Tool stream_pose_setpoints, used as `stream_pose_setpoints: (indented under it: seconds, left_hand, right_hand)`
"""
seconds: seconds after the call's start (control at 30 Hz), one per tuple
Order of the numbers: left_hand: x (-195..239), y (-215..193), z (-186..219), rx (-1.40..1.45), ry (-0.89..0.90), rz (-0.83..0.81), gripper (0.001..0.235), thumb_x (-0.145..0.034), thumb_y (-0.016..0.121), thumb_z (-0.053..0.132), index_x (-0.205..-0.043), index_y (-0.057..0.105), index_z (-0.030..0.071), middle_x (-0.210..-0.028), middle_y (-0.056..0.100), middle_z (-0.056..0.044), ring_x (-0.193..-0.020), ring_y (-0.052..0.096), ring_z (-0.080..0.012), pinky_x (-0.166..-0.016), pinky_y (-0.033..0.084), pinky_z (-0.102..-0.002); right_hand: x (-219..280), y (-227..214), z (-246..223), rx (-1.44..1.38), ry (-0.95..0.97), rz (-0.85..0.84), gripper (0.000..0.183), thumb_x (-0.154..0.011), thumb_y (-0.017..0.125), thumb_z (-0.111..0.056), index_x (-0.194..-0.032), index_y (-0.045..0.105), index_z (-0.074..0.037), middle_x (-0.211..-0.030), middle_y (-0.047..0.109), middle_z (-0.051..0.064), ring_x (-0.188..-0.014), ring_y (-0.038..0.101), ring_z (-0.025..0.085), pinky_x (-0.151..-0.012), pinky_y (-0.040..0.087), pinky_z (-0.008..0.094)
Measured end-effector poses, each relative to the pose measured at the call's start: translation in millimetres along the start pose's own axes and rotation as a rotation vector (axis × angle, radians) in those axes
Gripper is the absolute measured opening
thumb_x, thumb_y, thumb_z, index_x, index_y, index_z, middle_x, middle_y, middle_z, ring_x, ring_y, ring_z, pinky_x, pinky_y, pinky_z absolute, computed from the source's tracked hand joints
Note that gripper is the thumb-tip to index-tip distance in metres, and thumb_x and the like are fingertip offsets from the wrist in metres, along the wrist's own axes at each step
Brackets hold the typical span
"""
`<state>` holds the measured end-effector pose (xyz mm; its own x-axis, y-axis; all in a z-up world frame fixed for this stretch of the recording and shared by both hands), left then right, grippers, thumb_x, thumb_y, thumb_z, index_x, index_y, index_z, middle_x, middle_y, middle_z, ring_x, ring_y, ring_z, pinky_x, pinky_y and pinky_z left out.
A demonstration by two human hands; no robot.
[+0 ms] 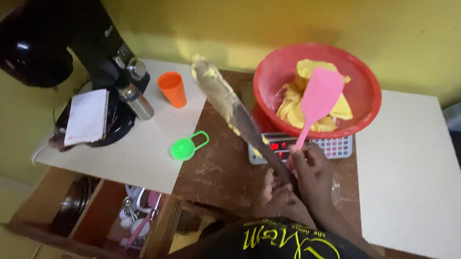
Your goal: Scraping a yellow mixture from a red bowl into a silver mixing bowl using spatulas
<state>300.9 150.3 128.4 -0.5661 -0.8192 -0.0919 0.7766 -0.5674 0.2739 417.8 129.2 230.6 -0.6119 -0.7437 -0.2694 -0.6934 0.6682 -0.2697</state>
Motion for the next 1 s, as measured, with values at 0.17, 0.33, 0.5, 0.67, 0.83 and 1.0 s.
stream_pose_setpoints:
  seconds: [0.17,0.33,0.5,0.67,0.83,1.0]
  left_hand:
    - [-6.5,2.4,-3.4,0.204,0.043,0.082,0.054,-0.106,0.064,0.035,-0.153,0.057,0.01,-0.134,0.073,-0.01,-0.119,0.069,-0.0167,-0.102,0.054,-0.033]
    - [-15.9,-12.9,-30.5,0.447,-0.121,0.227,0.064,-0.105,0.067,0.045,-0.161,0.055,0.017,-0.118,0.073,-0.013,-0.099,0.068,-0.0178,-0.084,0.054,-0.034]
    - [-25.2,-52.9,65.8,0.427,-0.233,0.24,0.084,-0.1,0.049,0.082,-0.165,0.054,0.03,-0.067,0.049,0.006,-0.047,0.043,-0.0046,-0.037,0.046,-0.021]
    - [-18.4,-107.3,44.7,0.371,-0.266,0.067,0.062,-0.107,0.048,0.069,-0.124,0.069,0.013,-0.065,0.05,0.004,-0.04,0.031,-0.0038,-0.034,0.032,-0.023]
    - [14.9,-102.2,72.9,0.034,-0.232,-0.074,0.061,-0.112,0.037,0.064,-0.115,0.07,0.013,-0.059,0.048,0.004,-0.04,0.035,-0.0057,-0.038,0.037,-0.026]
    - [27.6,-104.5,46.9,0.133,-0.383,-0.132,0.024,-0.112,0.064,0.036,-0.118,0.048,0.018,-0.067,0.053,-0.002,-0.041,0.04,-0.0081,-0.036,0.037,-0.024]
  right_hand:
    - [7.4,26.5,9.9,-0.347,0.11,0.079,0.023,-0.115,0.061,-0.033,-0.104,0.066,-0.013,-0.079,0.068,0.001,-0.07,0.059,0.01,-0.066,0.047,0.027]
    - [-5.6,11.6,37.6,-0.419,-0.134,0.157,0.032,-0.12,0.052,-0.042,-0.121,0.061,-0.011,-0.088,0.077,0.011,-0.077,0.074,0.016,-0.07,0.058,0.028]
    - [-15.5,-30.6,46.6,0.364,-0.619,0.091,0.031,-0.12,0.058,-0.022,-0.108,0.073,0.003,-0.091,0.07,0.027,-0.088,0.072,0.049,-0.084,0.057,0.051]
    - [-4.0,-33.8,70.1,0.514,-0.646,-0.229,0.059,-0.108,0.061,-0.005,-0.165,0.055,-0.018,-0.102,0.056,0.015,-0.088,0.057,0.034,-0.078,0.048,0.044]
    - [-24.4,-38.3,68.3,0.62,-0.95,-0.189,0.057,-0.107,0.075,0.003,-0.161,0.062,-0.014,-0.08,0.049,0.005,-0.067,0.045,0.023,-0.06,0.035,0.036]
    - [-33.2,-60.0,24.7,0.761,-0.656,0.123,0.043,-0.122,0.059,-0.011,-0.164,0.067,-0.008,-0.108,0.069,0.015,-0.087,0.067,0.038,-0.067,0.051,0.049]
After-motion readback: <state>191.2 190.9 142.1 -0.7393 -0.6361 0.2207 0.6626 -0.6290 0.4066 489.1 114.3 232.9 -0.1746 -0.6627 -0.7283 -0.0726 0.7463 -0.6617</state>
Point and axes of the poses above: each hand's wrist, its own x-axis away from the middle knuckle, its own y-axis out of the palm, z = x × y, the point moved 1 cm from there along -x, towards the middle knuckle
